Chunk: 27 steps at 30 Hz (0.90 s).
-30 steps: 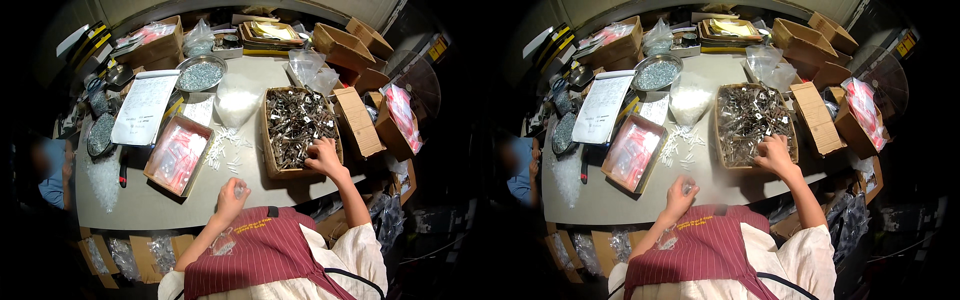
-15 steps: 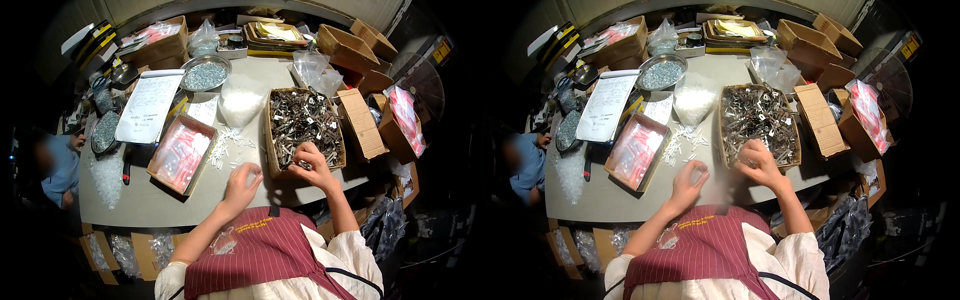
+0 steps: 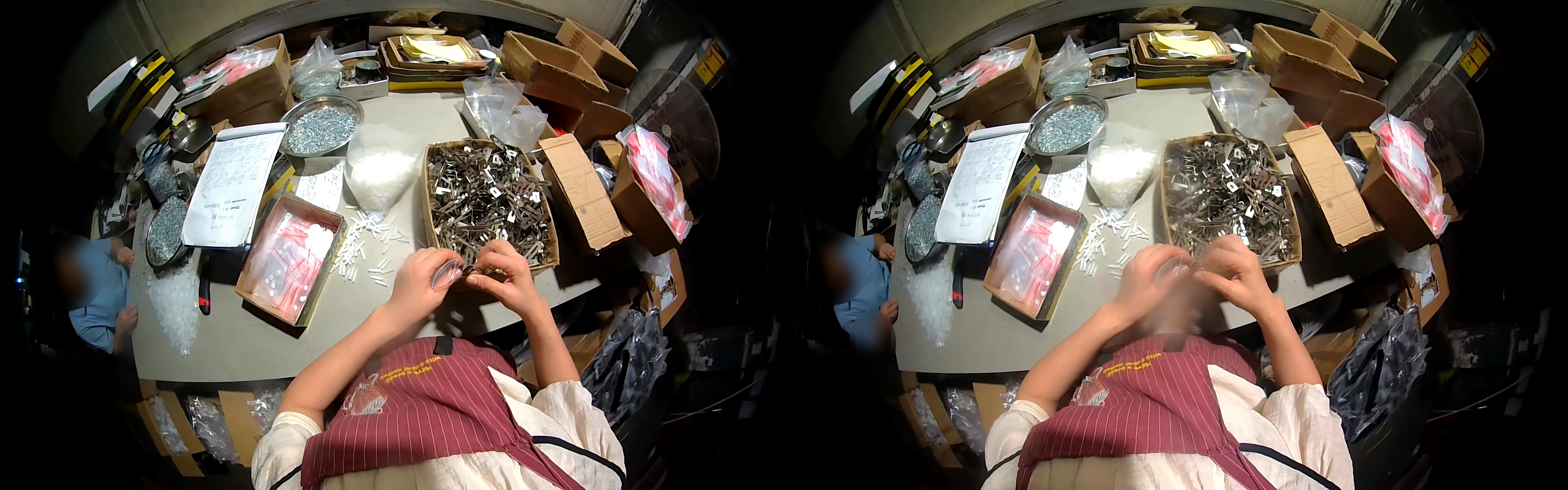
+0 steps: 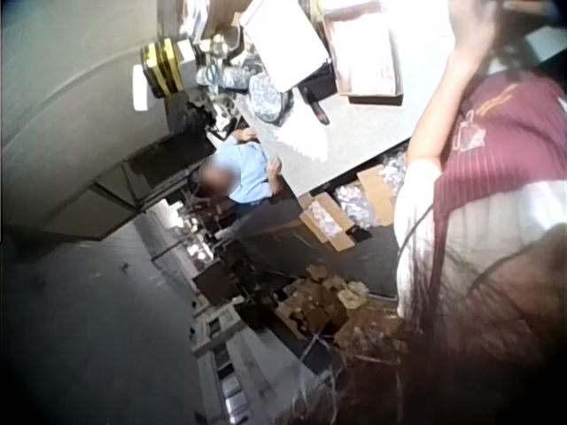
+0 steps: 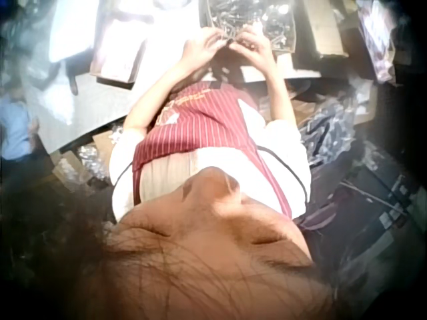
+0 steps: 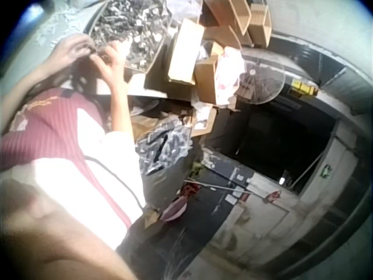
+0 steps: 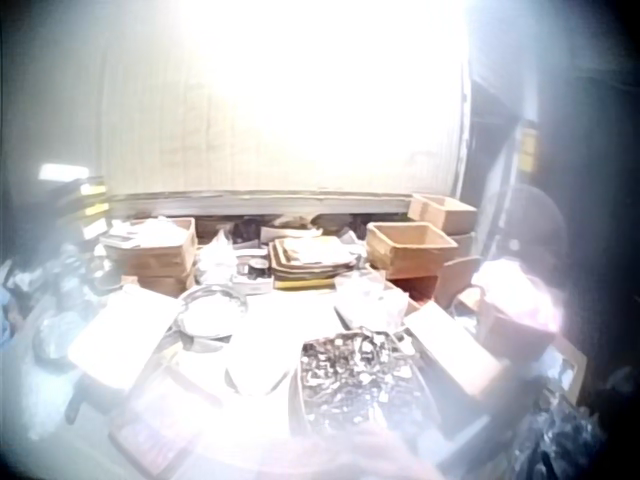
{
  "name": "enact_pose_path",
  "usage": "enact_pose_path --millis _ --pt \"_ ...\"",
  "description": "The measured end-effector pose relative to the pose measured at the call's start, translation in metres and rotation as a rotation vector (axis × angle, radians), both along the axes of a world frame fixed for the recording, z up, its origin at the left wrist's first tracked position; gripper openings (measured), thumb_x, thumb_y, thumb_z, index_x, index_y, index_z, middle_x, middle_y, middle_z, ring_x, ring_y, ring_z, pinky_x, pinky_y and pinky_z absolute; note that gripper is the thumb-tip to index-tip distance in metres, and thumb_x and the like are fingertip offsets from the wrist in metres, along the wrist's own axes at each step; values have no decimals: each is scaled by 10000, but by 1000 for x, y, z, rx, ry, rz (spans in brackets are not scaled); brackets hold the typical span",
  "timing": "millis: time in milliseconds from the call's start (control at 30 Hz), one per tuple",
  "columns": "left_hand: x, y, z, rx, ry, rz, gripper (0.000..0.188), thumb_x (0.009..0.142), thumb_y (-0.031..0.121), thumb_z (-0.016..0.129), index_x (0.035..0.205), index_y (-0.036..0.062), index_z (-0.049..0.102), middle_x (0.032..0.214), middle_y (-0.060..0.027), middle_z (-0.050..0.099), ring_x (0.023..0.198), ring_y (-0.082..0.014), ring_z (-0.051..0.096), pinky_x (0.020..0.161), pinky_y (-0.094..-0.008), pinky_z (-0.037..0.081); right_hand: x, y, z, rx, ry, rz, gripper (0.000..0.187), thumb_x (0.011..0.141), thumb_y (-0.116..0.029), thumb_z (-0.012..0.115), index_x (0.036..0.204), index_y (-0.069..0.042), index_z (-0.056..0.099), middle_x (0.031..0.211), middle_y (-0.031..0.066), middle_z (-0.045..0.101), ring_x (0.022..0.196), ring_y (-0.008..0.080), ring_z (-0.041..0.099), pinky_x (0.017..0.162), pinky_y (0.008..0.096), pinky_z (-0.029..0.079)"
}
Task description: The person picks small metal parts from a cardboard box, places them into small plastic bags, and sets the bags on the table. Later, the person uses a tape dispenser to seal a cardboard box containing bubble wrap.
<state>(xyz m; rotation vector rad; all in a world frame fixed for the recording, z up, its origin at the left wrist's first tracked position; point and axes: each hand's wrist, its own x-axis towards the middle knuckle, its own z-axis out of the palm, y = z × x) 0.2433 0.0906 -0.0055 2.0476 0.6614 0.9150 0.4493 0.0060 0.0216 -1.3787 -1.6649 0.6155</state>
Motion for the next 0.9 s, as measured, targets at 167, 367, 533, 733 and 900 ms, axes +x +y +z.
enact_pose_path --millis 167,367,533,733,900 --pt "5 2 6 19 -55 -26 172 896 193 736 1018 72 729 1002 -101 729 970 -317 681 873 -411 532 3 -1 -1 0 38 -36 213 780 -170 829 821 -1 707 907 88 662 905 245 611 822 354 483" --pt "12 3 9 47 -47 -48 155 892 179 725 959 42 702 937 -131 702 932 -335 673 847 -415 525 2 -1 -2 -22 91 -50 221 766 -170 840 799 1 704 897 88 661 889 230 610 812 347 476" --pt "17 5 7 56 -7 -40 164 882 170 720 960 30 682 932 -151 688 923 -348 666 842 -418 522 2 -3 -2 -64 146 -76 206 758 -163 842 788 -3 716 885 75 658 885 215 609 804 339 471" --pt "22 13 -1 15 -25 117 169 893 172 724 986 36 687 977 -143 702 962 -350 665 866 -419 517 6 -5 -11 62 231 -216 136 755 -113 833 776 -26 730 856 43 634 855 172 588 799 309 455" --pt "22 13 -5 51 -75 148 110 885 130 717 953 58 669 914 -141 696 905 -378 641 803 -461 492 6 -6 1 53 428 -285 110 796 -79 800 783 -37 699 854 19 597 831 149 567 787 294 442"
